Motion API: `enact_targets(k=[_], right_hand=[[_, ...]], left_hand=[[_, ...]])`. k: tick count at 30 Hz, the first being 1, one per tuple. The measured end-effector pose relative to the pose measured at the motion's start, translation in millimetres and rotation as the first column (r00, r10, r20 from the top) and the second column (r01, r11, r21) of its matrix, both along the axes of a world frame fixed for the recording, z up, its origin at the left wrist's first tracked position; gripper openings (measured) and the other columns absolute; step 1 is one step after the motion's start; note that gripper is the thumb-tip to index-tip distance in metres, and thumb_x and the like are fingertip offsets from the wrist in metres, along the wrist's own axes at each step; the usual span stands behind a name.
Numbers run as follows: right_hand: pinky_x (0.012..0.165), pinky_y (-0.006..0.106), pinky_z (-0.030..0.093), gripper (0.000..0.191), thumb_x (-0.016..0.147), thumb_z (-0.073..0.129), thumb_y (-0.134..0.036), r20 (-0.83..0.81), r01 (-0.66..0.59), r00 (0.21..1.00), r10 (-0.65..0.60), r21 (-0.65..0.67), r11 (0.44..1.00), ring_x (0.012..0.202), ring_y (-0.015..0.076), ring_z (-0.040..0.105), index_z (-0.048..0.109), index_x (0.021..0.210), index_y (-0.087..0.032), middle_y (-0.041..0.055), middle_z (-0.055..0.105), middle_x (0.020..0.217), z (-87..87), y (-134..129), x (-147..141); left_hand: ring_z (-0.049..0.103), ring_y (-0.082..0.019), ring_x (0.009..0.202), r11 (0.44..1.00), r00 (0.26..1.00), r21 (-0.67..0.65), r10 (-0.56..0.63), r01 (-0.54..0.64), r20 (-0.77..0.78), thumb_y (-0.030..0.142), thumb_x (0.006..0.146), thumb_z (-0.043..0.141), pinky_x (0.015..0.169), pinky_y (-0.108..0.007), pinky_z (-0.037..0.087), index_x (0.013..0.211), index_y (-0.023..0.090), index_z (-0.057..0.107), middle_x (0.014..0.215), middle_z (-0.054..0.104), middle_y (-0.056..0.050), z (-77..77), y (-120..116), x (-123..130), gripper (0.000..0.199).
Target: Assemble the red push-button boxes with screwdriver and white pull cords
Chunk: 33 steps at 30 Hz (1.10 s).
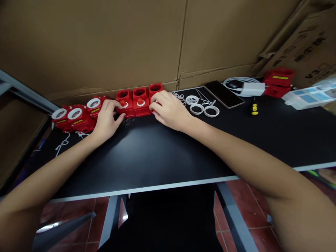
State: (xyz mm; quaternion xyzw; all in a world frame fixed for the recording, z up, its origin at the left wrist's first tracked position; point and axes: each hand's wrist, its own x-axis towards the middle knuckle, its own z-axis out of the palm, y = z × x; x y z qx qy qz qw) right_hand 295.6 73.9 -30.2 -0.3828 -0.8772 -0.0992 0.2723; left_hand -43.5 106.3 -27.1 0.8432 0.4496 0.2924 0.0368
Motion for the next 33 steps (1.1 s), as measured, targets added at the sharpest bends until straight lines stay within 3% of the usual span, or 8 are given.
enact_targets(k=[3, 5, 10, 22, 26, 28, 30, 33], right_hand=[[0.124, 0.063, 0.058, 0.034, 0.118, 0.055, -0.014, 0.114, -0.167, 0.98, 0.162, 0.035, 0.985, 0.139, 0.0378, 0.074, 0.088, 0.126, -0.02, 0.0162, 0.09, 0.127, -1.5, -7, -11], [0.133, 0.066, 0.055, 0.035, 0.118, 0.055, -0.014, 0.16, -0.206, 0.968, 0.194, 0.06, 0.977, 0.148, 0.0381, 0.073, 0.088, 0.128, -0.018, 0.0166, 0.092, 0.126, -4.5, -11, -16], [0.143, 0.077, 0.049, 0.036, 0.114, 0.062, -0.021, 0.18, -0.129, 0.977, 0.111, 0.093, 0.987, 0.171, 0.0436, 0.063, 0.083, 0.142, -0.012, 0.0212, 0.09, 0.145, -11.0, -15, -19], [0.144, 0.081, 0.047, 0.044, 0.112, 0.063, -0.016, 0.154, -0.109, 0.983, 0.103, 0.034, 0.993, 0.176, 0.0462, 0.06, 0.082, 0.151, -0.007, 0.0256, 0.087, 0.155, -11.0, -21, -22], [0.145, 0.076, 0.049, 0.04, 0.113, 0.059, -0.013, 0.182, -0.128, 0.977, 0.112, 0.079, 0.989, 0.172, 0.044, 0.064, 0.085, 0.142, -0.008, 0.0252, 0.088, 0.149, -9.3, -21, -22], [0.143, 0.075, 0.05, 0.039, 0.113, 0.058, -0.013, 0.197, -0.129, 0.974, 0.109, 0.093, 0.987, 0.168, 0.0431, 0.067, 0.086, 0.139, -0.009, 0.024, 0.09, 0.145, -9.1, -21, -22], [0.142, 0.075, 0.05, 0.039, 0.112, 0.057, -0.012, 0.203, -0.13, 0.973, 0.109, 0.092, 0.987, 0.165, 0.043, 0.07, 0.086, 0.138, -0.01, 0.0237, 0.091, 0.141, -9.4, -20, -23], [0.141, 0.076, 0.05, 0.039, 0.111, 0.059, -0.012, 0.189, -0.13, 0.975, 0.114, 0.075, 0.989, 0.161, 0.0433, 0.071, 0.087, 0.137, -0.01, 0.0247, 0.091, 0.139, -10.3, -18, -23]], left_hand=[[0.073, -0.037, 0.142, 1.0, 1.0, 0.005, 0.006, -0.006, 0.003, 0.013, 0.107, 0.069, 0.12, -0.059, 0.072, 0.131, 0.025, 0.065, 0.147, 0.069, -0.015, 0.0, -1, -1, 0.027], [0.072, -0.037, 0.143, 1.0, 1.0, 0.006, 0.01, -0.01, 0.005, 0.014, 0.109, 0.068, 0.12, -0.059, 0.072, 0.132, 0.025, 0.065, 0.148, 0.069, -0.015, -1.8, -1, -2, 0.027], [0.069, -0.039, 0.153, 1.0, 1.0, 0.025, 0.01, -0.01, 0.009, 0.016, 0.109, 0.069, 0.123, -0.059, 0.071, 0.141, 0.025, 0.065, 0.158, 0.066, -0.018, -6.8, -1, -2, 0.033], [0.073, -0.037, 0.149, 0.999, 0.999, 0.037, -0.006, 0.008, -0.045, 0.017, 0.111, 0.065, 0.128, -0.06, 0.068, 0.136, 0.025, 0.067, 0.153, 0.072, -0.015, -0.3, -5, 1, 0.026], [0.069, -0.04, 0.154, 0.995, 0.997, 0.097, 0.037, -0.03, -0.07, 0.019, 0.112, 0.067, 0.132, -0.064, 0.064, 0.14, 0.026, 0.068, 0.16, 0.069, -0.016, 22.4, -6, -6, 0.029], [0.069, -0.039, 0.149, 0.986, 0.992, 0.137, 0.106, -0.096, -0.068, 0.019, 0.11, 0.069, 0.133, -0.063, 0.063, 0.136, 0.027, 0.069, 0.152, 0.071, -0.014, 40.8, -1, -16, 0.027], [0.066, -0.041, 0.148, 0.976, 0.978, 0.165, 0.163, -0.141, -0.128, 0.021, 0.109, 0.072, 0.138, -0.071, 0.055, 0.129, 0.025, 0.069, 0.143, 0.073, -0.012, 58.1, 7, -31, 0.021], [0.064, -0.046, 0.147, 0.977, 0.948, 0.085, 0.211, -0.197, -0.237, 0.029, 0.105, 0.08, 0.141, -0.079, 0.048, 0.121, 0.022, 0.069, 0.132, 0.075, -0.012, 71.5, 19, -55, 0.021]])
